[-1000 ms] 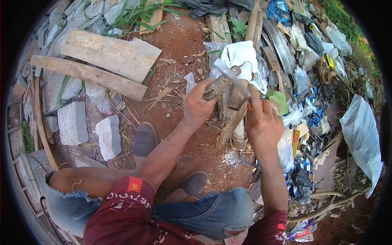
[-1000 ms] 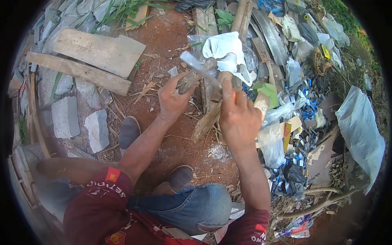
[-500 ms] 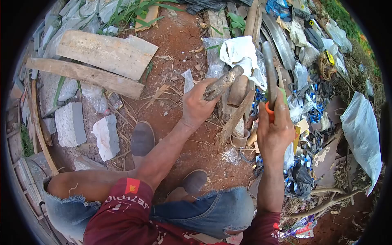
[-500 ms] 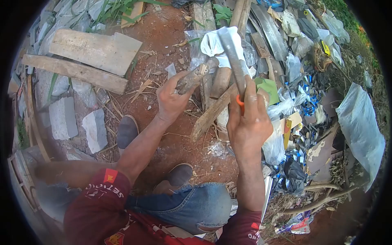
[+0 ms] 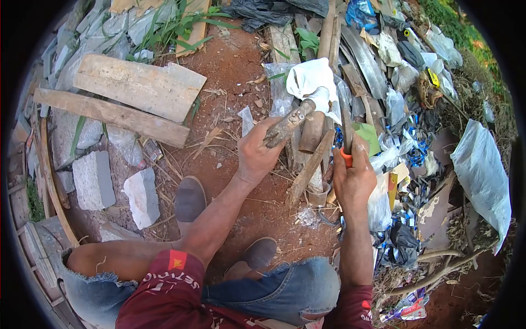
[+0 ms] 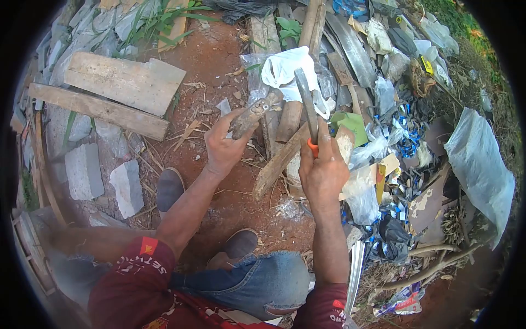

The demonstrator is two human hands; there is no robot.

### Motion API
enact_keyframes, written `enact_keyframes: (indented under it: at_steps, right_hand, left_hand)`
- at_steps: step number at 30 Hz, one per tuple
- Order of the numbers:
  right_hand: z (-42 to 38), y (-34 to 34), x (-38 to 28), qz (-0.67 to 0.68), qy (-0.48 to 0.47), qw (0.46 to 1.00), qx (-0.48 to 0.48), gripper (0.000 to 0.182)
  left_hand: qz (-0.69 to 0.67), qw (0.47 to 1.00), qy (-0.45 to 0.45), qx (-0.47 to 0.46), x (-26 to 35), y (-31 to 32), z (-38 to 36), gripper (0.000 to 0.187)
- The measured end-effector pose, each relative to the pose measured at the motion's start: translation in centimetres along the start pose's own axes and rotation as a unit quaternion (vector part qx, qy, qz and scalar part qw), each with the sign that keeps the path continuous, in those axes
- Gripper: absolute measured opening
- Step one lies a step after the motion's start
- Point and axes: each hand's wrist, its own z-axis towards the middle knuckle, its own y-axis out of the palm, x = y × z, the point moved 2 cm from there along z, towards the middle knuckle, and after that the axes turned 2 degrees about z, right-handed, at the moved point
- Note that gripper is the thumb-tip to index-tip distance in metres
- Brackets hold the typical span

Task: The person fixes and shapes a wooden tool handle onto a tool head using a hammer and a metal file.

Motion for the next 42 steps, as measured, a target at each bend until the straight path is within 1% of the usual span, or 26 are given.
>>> enact_keyframes:
  at_steps: [2,3,5,6,8,9,11,12,14,15,17,18,20,22,23,24,25,26,28,29,33,35,36,38,40,42]
  right_hand:
    - [-1.2,1.6,0.7,0.096,0.059,0.993,-0.025,0.047]
    - [-1.8,2.2,1.0,0.098,0.06,0.993,-0.024,0.047]
    - [-3.4,2.9,2.0,0.216,0.13,0.968,0.014,0.035]
    - [-4.6,3.3,2.6,0.218,0.131,0.967,0.015,0.035]
    - [-7.8,4.0,4.3,0.296,0.254,0.921,0.022,0.026]
    - [-9.2,4.1,4.3,0.298,0.257,0.919,0.02,0.026]
    - [-12.5,4.4,4.6,0.313,0.355,0.88,-0.048,0.023]
    - [-15.5,5.9,5.8,0.325,0.362,0.871,-0.062,0.022]
    - [-18.8,6.8,4.6,0.365,0.43,0.821,-0.093,0.023]
    - [-21.0,8.1,4.9,0.366,0.436,0.817,-0.091,0.023]
    - [-26.1,10.6,5.1,0.252,0.358,0.887,-0.145,0.032]
    - [-27.3,10.3,4.1,0.25,0.379,0.879,-0.143,0.032]
    - [-27.5,10.4,2.1,0.053,0.387,0.889,-0.24,0.039]
    - [-28.1,10.7,1.5,0.036,0.357,0.902,-0.241,0.041]
    - [-28.5,10.5,1.6,0.033,0.379,0.893,-0.241,0.041]
    - [-28.2,10.6,1.8,0.039,0.336,0.904,-0.262,0.039]
    - [-27.6,10.6,1.9,0.046,0.291,0.913,-0.283,0.037]
    - [-26.9,10.3,2.2,0.047,0.302,0.91,-0.281,0.037]
    - [-24.9,9.6,3.1,0.062,0.295,0.892,-0.336,0.03]
    - [-24.5,9.9,3.7,0.064,0.298,0.892,-0.333,0.03]
    - [-21.5,10.1,5.8,0.096,0.299,0.923,-0.224,0.024]
    - [-19.0,10.0,5.7,0.113,0.275,0.936,-0.189,0.023]
    - [-17.8,9.6,5.4,0.118,0.263,0.941,-0.179,0.023]
    - [-16.2,9.8,5.0,0.13,0.237,0.948,-0.17,0.023]
    - [-15.2,10.4,4.6,0.128,0.193,0.952,-0.2,0.023]
    - [-14.8,11.7,3.8,0.162,0.178,0.949,-0.204,0.021]
  left_hand:
    - [-0.026,0.999,-0.016,-0.018,-0.2,-0.1,0.0,0.042]
    - [-0.024,0.999,-0.014,-0.02,-0.1,-0.3,0.1,0.042]
    - [-0.034,0.999,0.003,-0.021,0.0,-0.9,0.2,0.043]
    - [-0.032,0.999,0.004,-0.022,-0.3,-1.1,0.2,0.043]
    - [-0.056,0.997,0.055,-0.011,-1.0,-1.5,0.2,0.047]
    - [-0.055,0.997,0.053,-0.014,-0.9,-1.8,0.4,0.047]
    - [-0.022,0.997,0.069,-0.022,-0.2,-2.6,1.3,0.048]
    - [-0.022,0.997,0.068,-0.026,0.0,-2.8,1.6,0.048]
    - [-0.029,0.996,0.053,-0.058,0.3,-3.1,2.2,0.045]
    - [-0.029,0.996,0.053,-0.065,0.3,-3.1,2.5,0.045]
    - [0.005,0.994,0.037,-0.103,0.3,-2.9,2.8,0.039]
    - [-0.001,0.992,0.031,-0.124,0.3,-3.0,2.9,0.039]
    - [0.026,0.992,0.034,-0.121,0.0,-3.1,3.7,0.036]
    - [0.018,0.992,0.07,-0.1,-0.3,-3.2,4.4,0.034]
    - [-0.008,0.991,0.023,-0.129,-0.7,-3.5,4.3,0.032]
    - [-0.032,0.987,-0.02,-0.153,-1.1,-3.5,4.4,0.03]
    - [-0.072,0.986,-0.037,-0.147,-1.4,-3.4,4.2,0.029]
    - [-0.075,0.984,-0.037,-0.159,-1.5,-3.3,4.1,0.029]
    - [-0.036,0.994,-0.052,-0.093,-2.0,-3.5,4.1,0.028]
    - [-0.038,0.996,-0.028,-0.072,-2.2,-3.7,4.0,0.029]
    - [0.021,0.999,-0.023,-0.027,-3.6,-5.6,4.6,0.027]
    - [-0.117,0.98,-0.159,0.012,-5.7,-6.7,5.3,0.023]
    - [-0.108,0.982,-0.15,0.025,-4.9,-7.4,5.6,0.023]
    - [-0.25,0.895,-0.348,0.121,-3.7,-8.4,5.3,0.022]
    - [-0.226,0.906,-0.32,0.16,-7.2,-10.5,4.8,0.025]
    - [-0.216,0.887,-0.373,0.169,-7.9,-12.0,4.3,0.025]
